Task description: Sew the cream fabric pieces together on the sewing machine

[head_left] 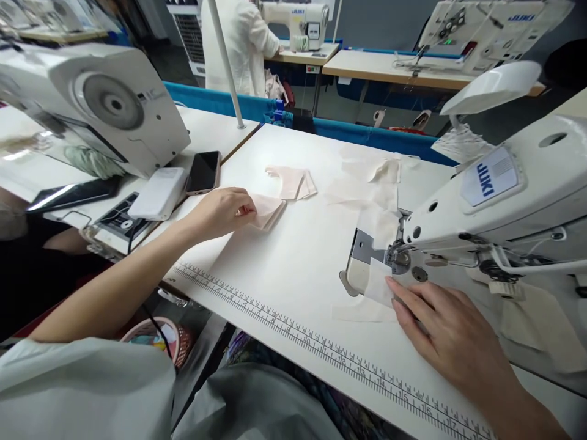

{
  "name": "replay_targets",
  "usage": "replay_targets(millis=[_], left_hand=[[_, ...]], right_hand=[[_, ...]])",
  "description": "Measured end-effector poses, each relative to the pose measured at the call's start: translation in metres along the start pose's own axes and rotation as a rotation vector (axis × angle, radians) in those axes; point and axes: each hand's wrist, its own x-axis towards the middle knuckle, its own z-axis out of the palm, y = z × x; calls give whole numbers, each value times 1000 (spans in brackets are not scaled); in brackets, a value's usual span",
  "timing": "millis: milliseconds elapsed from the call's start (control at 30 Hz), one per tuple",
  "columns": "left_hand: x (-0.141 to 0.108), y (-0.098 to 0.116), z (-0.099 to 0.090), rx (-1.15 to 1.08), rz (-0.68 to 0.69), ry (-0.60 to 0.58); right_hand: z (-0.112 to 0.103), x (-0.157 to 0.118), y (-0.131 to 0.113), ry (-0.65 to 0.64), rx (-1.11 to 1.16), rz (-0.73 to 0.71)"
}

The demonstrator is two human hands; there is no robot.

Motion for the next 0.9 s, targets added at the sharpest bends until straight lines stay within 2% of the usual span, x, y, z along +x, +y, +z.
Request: replay_targets(millis=[100,167,233,300,367,400,467,500,600,700,800,900], left_hand=[[1,1,-11,-198,-133,-78],[-3,9,-13,-341,-164,-151],[-12,25,-7,-434,-144,-196],[-25,45,6,-475,-95,-155],[-42,66,24,-449,58,-29],[-52,75,33,-413,211,3],[-70,88,47,-252,411,27],[-79,91,53,-155,466,14],[-100,95,61,62,472,-1],[-109,96,60,118,446,10],[-100,101,58,61,441,66],[-76,108,57,22,364,159]], right_hand=[[-1,1,0,0,2,-3],[-2,1,0,0,0,-5],[-3,0,0,4,-10,-4],[-4,-1,0,-6,-25,-1],[-6,-2,-1,-20,-32,7],[-6,-3,-1,-28,-33,12],[-8,-3,-3,-36,-33,18],[-9,-3,-4,-37,-34,18],[-12,-4,-6,-42,-33,16],[-14,-4,-9,-34,-16,-1],[-15,-3,-11,-11,24,-33],[-15,-1,-11,16,61,-72]])
